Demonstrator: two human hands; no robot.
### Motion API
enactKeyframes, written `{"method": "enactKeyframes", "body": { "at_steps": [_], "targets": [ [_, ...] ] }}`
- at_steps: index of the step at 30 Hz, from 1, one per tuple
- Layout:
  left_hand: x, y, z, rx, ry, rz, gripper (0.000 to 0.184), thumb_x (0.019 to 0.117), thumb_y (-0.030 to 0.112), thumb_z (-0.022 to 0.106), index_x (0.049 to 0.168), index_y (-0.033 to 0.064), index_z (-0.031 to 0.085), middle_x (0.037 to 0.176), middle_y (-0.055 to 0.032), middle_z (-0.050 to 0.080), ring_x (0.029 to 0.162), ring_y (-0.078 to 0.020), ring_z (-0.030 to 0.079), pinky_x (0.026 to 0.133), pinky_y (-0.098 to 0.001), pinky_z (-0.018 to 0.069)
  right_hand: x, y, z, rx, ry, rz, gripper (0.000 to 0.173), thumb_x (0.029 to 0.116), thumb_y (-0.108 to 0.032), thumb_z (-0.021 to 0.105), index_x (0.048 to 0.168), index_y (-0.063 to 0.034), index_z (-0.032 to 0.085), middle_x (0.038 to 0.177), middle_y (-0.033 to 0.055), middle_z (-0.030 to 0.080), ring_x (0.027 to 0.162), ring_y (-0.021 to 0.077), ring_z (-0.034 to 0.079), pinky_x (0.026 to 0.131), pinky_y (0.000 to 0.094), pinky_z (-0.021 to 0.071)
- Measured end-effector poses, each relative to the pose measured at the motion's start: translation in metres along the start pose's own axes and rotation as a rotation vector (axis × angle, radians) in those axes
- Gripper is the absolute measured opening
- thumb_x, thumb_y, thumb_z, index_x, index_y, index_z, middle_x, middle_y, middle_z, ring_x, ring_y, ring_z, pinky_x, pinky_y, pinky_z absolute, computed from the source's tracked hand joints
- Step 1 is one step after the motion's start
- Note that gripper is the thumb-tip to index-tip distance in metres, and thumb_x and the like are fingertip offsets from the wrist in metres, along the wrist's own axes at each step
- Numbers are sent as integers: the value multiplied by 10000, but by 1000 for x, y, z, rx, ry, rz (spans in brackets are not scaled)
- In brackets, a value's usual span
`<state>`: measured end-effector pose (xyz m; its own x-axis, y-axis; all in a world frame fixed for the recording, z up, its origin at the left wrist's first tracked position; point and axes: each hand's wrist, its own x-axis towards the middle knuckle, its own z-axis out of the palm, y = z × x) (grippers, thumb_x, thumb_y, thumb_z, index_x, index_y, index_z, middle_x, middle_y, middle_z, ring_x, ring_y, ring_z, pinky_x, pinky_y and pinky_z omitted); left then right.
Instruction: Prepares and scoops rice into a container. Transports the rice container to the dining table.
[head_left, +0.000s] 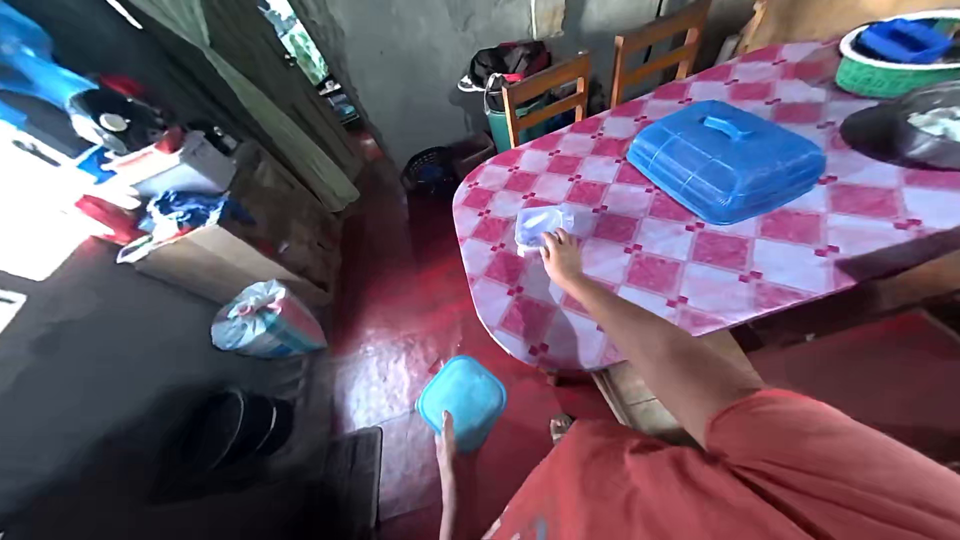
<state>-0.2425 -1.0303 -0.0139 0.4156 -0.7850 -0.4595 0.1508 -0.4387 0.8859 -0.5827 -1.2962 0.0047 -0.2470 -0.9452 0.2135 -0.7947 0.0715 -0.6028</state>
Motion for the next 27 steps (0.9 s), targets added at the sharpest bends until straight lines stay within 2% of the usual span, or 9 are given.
{"method": "enactKeyframes", "body": {
  "at_steps": [3,8,11,14,16,19,22,25,27],
  "targets": [
    [46,42,47,-11,-113,-51,613,1099,470,400,1554,59,372,1468,-251,514,1300,-379,561,1009,-621,514,51,2,7,-125,-178,-56,483,1064,-216,532,1534,-117,487,1660,159,338,1532,446,269,1179,669,303],
    [121,106,128,99,-324,-86,585,1098,454,434,1547,83,387,1408,-249,556,1184,-366,632,903,-559,575,75,2,7,-246,-326,65,262,1029,-189,602,1152,-1,739,1335,213,640,1325,414,536,1107,611,413],
    [182,128,189,133,-422,-169,615,1068,502,489,1512,78,448,1395,-280,548,1167,-417,633,877,-579,585,70,9,-3,-295,-338,121,263,1038,-183,579,1152,8,719,1329,222,637,1324,412,538,1108,614,403],
    [239,145,243,253,-540,-182,688,1075,574,395,1459,9,471,1324,-304,585,1057,-403,679,830,-544,604,47,19,-10,-294,-214,170,331,1065,-225,498,1200,7,691,1327,228,643,1328,410,547,1129,592,407],
    [263,157,273,465,-536,-21,659,1088,547,377,1419,-5,519,1290,-298,606,1033,-379,684,830,-518,596,26,18,-16,-289,-43,165,319,1067,-205,487,1164,18,695,1281,238,661,1288,406,581,1115,550,443],
    [267,184,287,839,-477,504,797,1000,523,576,1598,61,325,1598,-283,349,1446,-444,398,1152,-576,380,-3,4,-27,-285,172,156,284,1057,-144,499,1125,34,710,1199,249,694,1197,422,641,1051,557,504],
    [239,177,286,637,-608,921,810,922,487,667,1527,2,432,1527,-306,442,1390,-497,435,1127,-626,370,-25,-26,-29,-279,257,169,258,1046,-97,509,1104,58,708,1135,258,714,1123,440,676,1000,582,529],
    [173,153,271,313,-1147,449,1065,865,526,746,1629,32,194,1650,-255,272,1513,-377,310,1230,-533,299,-50,-67,-15,82,279,356,269,1035,-69,475,1118,60,696,1139,207,706,1135,319,665,1009,477,537],
    [145,139,256,150,-1255,84,1162,824,383,854,1644,101,80,1654,-181,290,1478,-249,403,1197,-443,408,-67,-89,1,695,402,572,322,1042,-210,414,1037,0,659,977,74,668,931,138,643,864,365,567]
  ]
}}
